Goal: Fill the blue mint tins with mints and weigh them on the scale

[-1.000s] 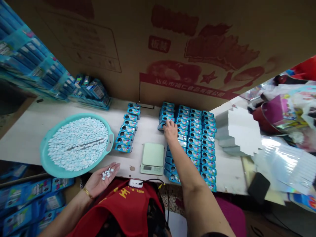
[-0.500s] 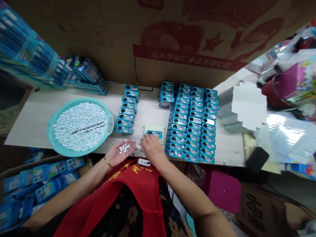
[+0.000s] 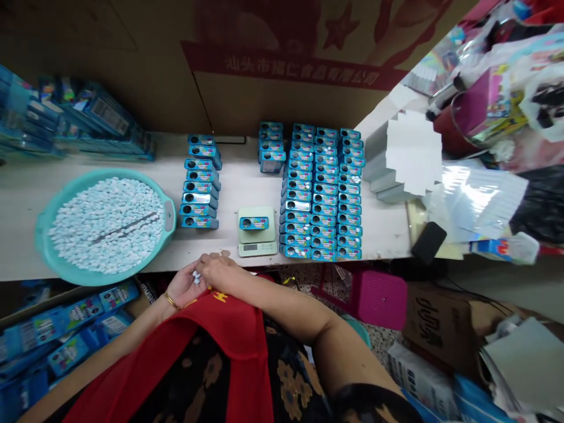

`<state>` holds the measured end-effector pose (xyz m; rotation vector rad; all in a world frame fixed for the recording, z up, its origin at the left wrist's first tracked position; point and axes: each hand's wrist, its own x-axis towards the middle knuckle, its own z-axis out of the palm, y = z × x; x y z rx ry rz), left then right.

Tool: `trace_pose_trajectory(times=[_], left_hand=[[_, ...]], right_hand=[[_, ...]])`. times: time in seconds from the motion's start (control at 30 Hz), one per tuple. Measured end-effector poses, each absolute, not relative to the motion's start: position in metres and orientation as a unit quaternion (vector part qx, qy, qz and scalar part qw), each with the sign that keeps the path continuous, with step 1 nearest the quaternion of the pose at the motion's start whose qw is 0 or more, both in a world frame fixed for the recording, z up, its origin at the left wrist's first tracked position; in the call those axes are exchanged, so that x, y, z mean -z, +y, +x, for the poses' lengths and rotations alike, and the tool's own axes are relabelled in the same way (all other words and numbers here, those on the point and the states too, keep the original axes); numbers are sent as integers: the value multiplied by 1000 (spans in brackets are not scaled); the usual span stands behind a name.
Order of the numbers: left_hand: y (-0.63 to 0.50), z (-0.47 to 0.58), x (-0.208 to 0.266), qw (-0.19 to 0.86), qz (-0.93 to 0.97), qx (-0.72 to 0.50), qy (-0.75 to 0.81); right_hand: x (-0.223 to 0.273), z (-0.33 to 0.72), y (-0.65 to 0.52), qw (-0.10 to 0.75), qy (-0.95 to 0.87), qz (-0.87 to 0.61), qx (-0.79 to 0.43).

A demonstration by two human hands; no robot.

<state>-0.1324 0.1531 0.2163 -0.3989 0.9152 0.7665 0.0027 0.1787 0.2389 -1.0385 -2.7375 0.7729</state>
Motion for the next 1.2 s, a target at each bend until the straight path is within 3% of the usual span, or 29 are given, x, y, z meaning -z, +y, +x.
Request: trace_pose_trajectory(times=[0.33,0.5,0.7,0.97,1.2], left_hand=[[167,-115,-218,826,-166,-336,420],[184,-105,-227,849,-125,-345,380],[191,-111,-230,839,-116,-357,394],[179,-113,-227,846,-137,-358,371],[161,-121,-224,855,-150,-338,363]], right_hand=[[-237,25,181,79,-870,-383,-299],[-249,61,209,146,-813,-477,-299],[-256,82,246,42,-805,-553,-210],[-255,70,215,142,-822,-498,-237],[-255,9,172,56,-919,-335,-201]])
